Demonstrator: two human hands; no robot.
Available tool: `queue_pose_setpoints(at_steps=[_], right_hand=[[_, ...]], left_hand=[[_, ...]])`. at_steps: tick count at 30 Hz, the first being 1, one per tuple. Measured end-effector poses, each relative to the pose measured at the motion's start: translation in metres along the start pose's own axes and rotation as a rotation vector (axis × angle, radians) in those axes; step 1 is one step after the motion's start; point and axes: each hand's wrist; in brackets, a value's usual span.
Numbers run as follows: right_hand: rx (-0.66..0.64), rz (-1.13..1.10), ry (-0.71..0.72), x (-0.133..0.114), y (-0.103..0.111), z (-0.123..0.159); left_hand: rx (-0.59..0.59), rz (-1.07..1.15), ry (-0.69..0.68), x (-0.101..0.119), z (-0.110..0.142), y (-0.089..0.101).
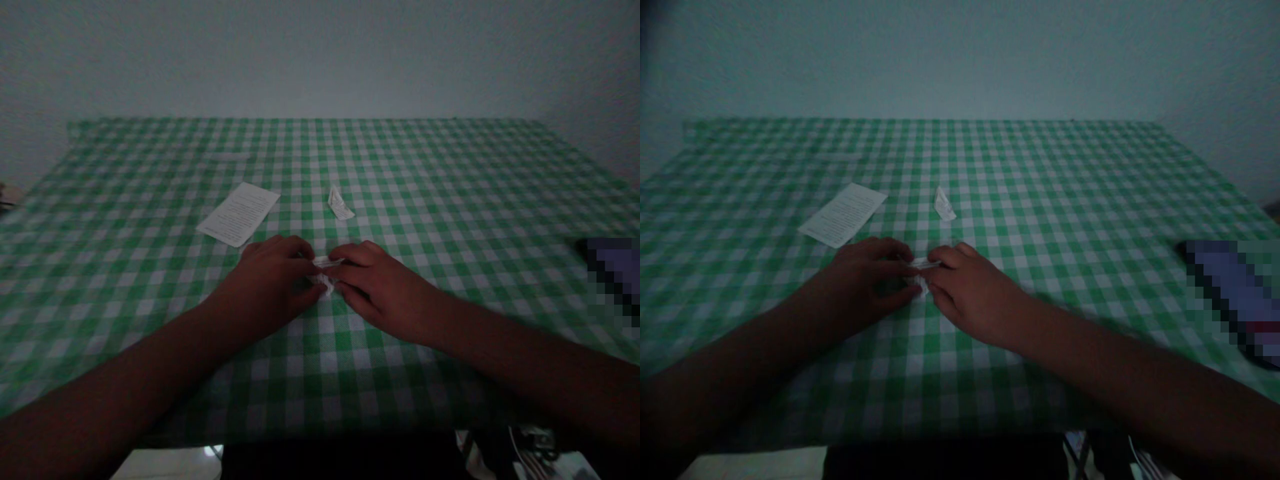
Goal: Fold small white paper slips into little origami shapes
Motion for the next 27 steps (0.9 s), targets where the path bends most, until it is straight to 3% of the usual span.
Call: queue_pose_setpoints(at_steps=[8,20,27], right_hand=[[0.08,-0.058,-0.012,0.0044,-0.0062,-0.007],[0.101,-0.162,-0.035,0.0091,-0.0011,-0.0065],[0.118,-0.156,0.029,0.0084,0.0016,-0.0036]], left_hand=[[0.006,-0.008,-0.005,-0.0013,0.0005,-0.0003],[-0.009,-0.052,0.012,0.0016,0.0023,0.0038],[-0.018,-0.114,0.001,0.0066,0.005,0.006]])
Point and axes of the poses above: each hand's wrist, its own z-axis away from the middle knuckle, its own y-axis out of the back of the hand, x = y × z, and after that the axes turned 8 degrees about -z, right-handed
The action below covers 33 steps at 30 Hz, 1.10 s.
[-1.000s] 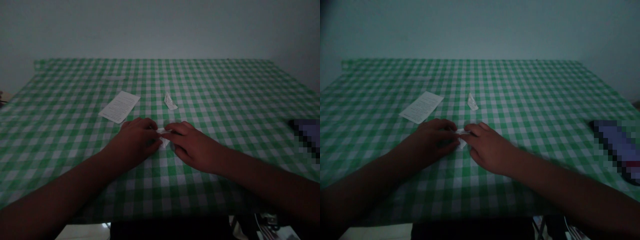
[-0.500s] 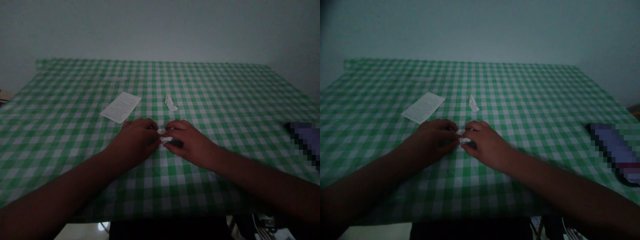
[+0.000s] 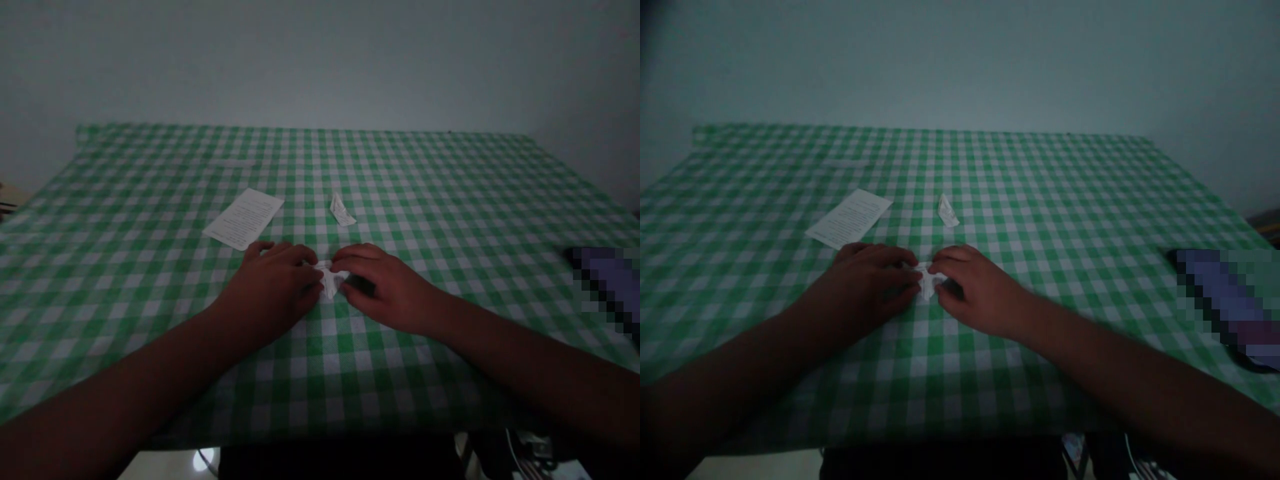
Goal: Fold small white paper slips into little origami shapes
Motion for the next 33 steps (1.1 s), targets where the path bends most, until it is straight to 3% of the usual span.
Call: queue_pose_setpoints(at_steps=[16,28,33], right_hand=[[-0.198,0.238,0.007,-0.005,0.0,0.012],[-0.158,0.18,0.068,-0.001,0.002,0.012],[-0.199,0.219,0.113,-0.003,0.005,0.013]], left_hand=[[-0.005,-0.035,-0.031,0.0,0.001,0.001],[0.023,0.119,0.011,-0.005,-0.006,-0.005],[0.021,0.198,0.017,-0.01,-0.008,-0.007]])
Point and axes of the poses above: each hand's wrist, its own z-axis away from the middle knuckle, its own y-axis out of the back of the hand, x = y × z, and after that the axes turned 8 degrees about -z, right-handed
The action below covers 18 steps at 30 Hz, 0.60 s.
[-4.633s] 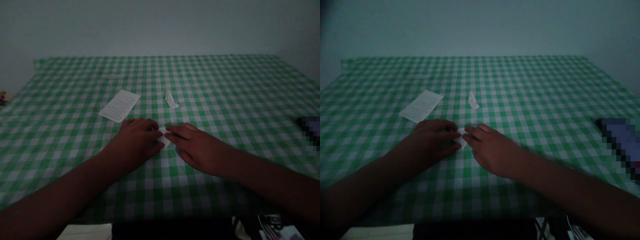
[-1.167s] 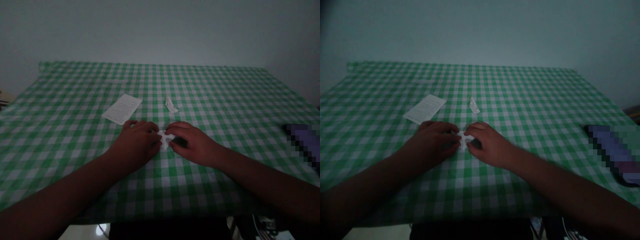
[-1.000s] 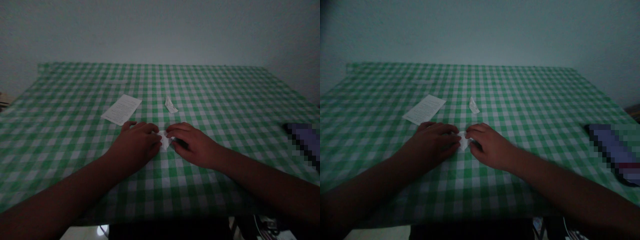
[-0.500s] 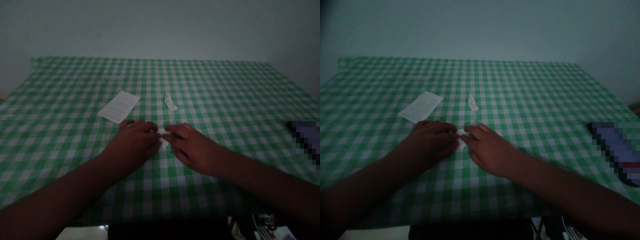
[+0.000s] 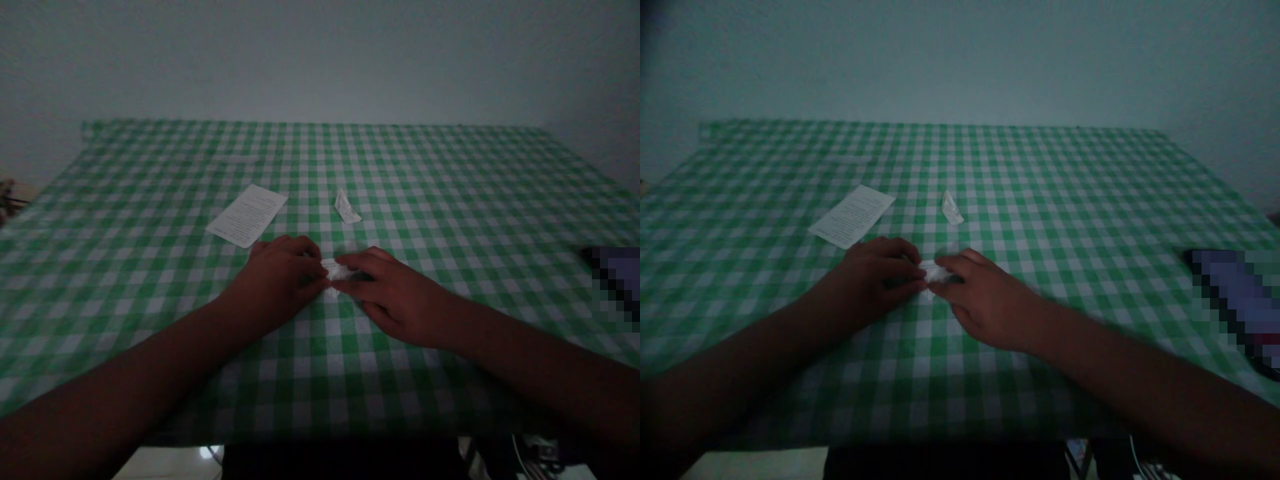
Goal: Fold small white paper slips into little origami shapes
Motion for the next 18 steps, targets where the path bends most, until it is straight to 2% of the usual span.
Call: queue_pose_setpoints(at_steps=[8,13,18], right_hand=[[-0.087,0.038,0.061,-0.0054,0.001,-0.0033],[-0.062,0.019,0.021,-0.0074,-0.0005,-0.0004],[0.011,-0.115,-0.013,-0.006,-0.0029,0.0001]], left_hand=[[-0.013,0.048,0.019,-0.001,-0.0024,0.0014],[-0.017,0.046,0.016,-0.001,-0.0031,0.0017],[-0.015,0.044,0.013,-0.0012,-0.003,0.0022]])
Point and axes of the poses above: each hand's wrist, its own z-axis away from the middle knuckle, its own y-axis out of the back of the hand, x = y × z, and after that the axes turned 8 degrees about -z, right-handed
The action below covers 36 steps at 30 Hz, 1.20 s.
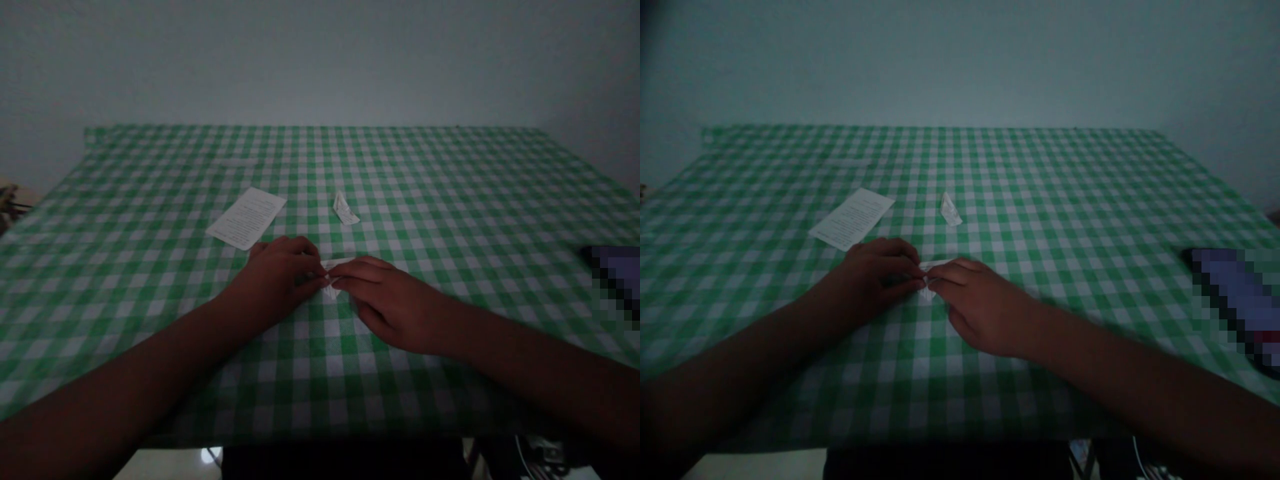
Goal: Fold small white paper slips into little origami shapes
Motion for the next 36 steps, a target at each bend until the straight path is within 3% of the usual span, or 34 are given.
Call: queue_pose_setpoints(at_steps=[13,36], right_hand=[[0.096,-0.036,-0.068,0.002,-0.004,0.002],[0.033,0.062,-0.068,0.006,-0.009,0.001]], left_hand=[[-0.01,-0.009,-0.01,-0.001,0.001,-0.002],[0.007,-0.043,-0.061,-0.004,0.003,-0.004]])
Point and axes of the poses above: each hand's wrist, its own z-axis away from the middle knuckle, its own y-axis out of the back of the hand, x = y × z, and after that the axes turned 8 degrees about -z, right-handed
